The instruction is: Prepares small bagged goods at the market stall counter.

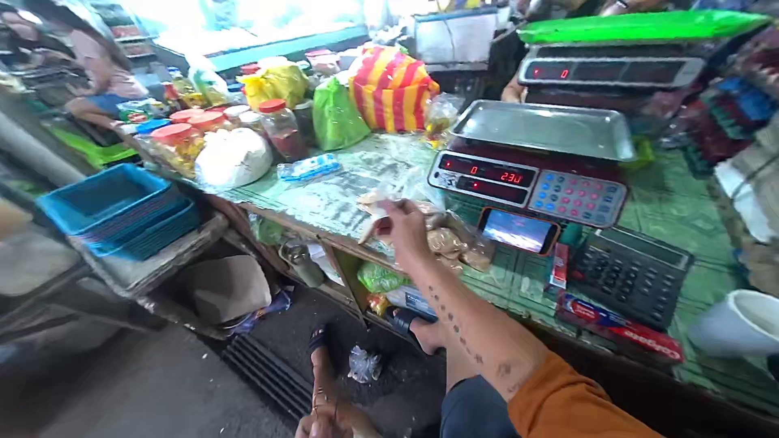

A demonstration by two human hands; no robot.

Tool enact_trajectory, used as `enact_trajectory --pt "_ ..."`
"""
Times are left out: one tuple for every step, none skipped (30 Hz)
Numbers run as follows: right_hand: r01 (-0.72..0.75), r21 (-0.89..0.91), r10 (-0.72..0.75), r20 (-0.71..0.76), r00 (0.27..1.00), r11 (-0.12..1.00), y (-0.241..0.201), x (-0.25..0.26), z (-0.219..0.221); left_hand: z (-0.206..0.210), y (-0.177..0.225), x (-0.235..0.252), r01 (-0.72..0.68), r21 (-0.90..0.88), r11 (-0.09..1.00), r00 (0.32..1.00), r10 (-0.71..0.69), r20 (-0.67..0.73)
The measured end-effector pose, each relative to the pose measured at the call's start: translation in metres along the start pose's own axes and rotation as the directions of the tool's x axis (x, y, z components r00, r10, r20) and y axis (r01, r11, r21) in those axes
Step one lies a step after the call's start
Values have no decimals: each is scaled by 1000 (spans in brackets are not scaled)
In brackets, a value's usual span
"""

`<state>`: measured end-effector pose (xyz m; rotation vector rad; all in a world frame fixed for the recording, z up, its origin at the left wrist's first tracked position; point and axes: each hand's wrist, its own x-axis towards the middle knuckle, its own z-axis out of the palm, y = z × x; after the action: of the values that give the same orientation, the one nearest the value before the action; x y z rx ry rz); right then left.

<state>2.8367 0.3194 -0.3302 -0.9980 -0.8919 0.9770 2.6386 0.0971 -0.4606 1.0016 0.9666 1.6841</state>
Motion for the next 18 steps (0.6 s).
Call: enact_trajectory --pt "48 47 -50 56 997 998 -2 -17 3 3 3 3 5 -4 1000 1000 -5 3" --pt "85 107 -95 96 991 991 -4 -31 5 7 6 7 3 -7 1000 1000 -3 8" --pt "108 167 -129 118 985 980 -6 -44 5 9 9 10 1 -12 1000 1000 -1 17" --pt "112 210 -139 123 983 971 -8 -56 2 12 12 12 -4 -11 1000 1000 5 27" --pt "87 239 -118 121 986 967 -12 -66 -3 16 15 15 -14 -1 1000 999 14 38" --pt "29 261 -62 120 991 965 -15 -74 -8 19 19 17 -27 13 1000 999 27 46" --pt "-57 278 22 127 992 959 -17 -80 -13 22 22 19 -36 27 999 998 35 48" --pt "-148 296 110 141 984 944 -20 -84 -17 25 25 23 -42 47 998 997 40 59" --pt "-224 298 185 155 971 928 -22 -87 -20 29 25 29 -52 61 997 996 48 71" --pt "-274 292 233 168 958 916 -23 -91 -24 33 25 33 -72 74 995 994 65 89" --pt "-296 282 253 181 950 912 -23 -95 -27 38 26 37 -93 88 992 991 83 107" --pt "-299 267 251 198 947 916 -22 -99 -28 43 28 40 -107 95 990 988 95 125" --pt "-290 235 240 221 945 928 -19 -104 -30 47 30 41 -112 96 989 986 99 133" --pt "-272 202 222 241 945 941 -14 -110 -32 50 30 40 -111 93 989 985 97 140" --pt "-246 175 195 263 945 953 -9 -115 -32 52 31 41 -112 92 989 983 97 154" --pt "-226 153 175 291 940 962 -3 -118 -33 54 30 42 -115 91 989 982 100 161" --pt "-224 132 174 314 933 966 2 -120 -32 55 29 43 -114 97 989 982 97 161" --pt "-231 116 182 330 926 966 7 -123 -32 56 27 44 -108 112 988 984 90 154"
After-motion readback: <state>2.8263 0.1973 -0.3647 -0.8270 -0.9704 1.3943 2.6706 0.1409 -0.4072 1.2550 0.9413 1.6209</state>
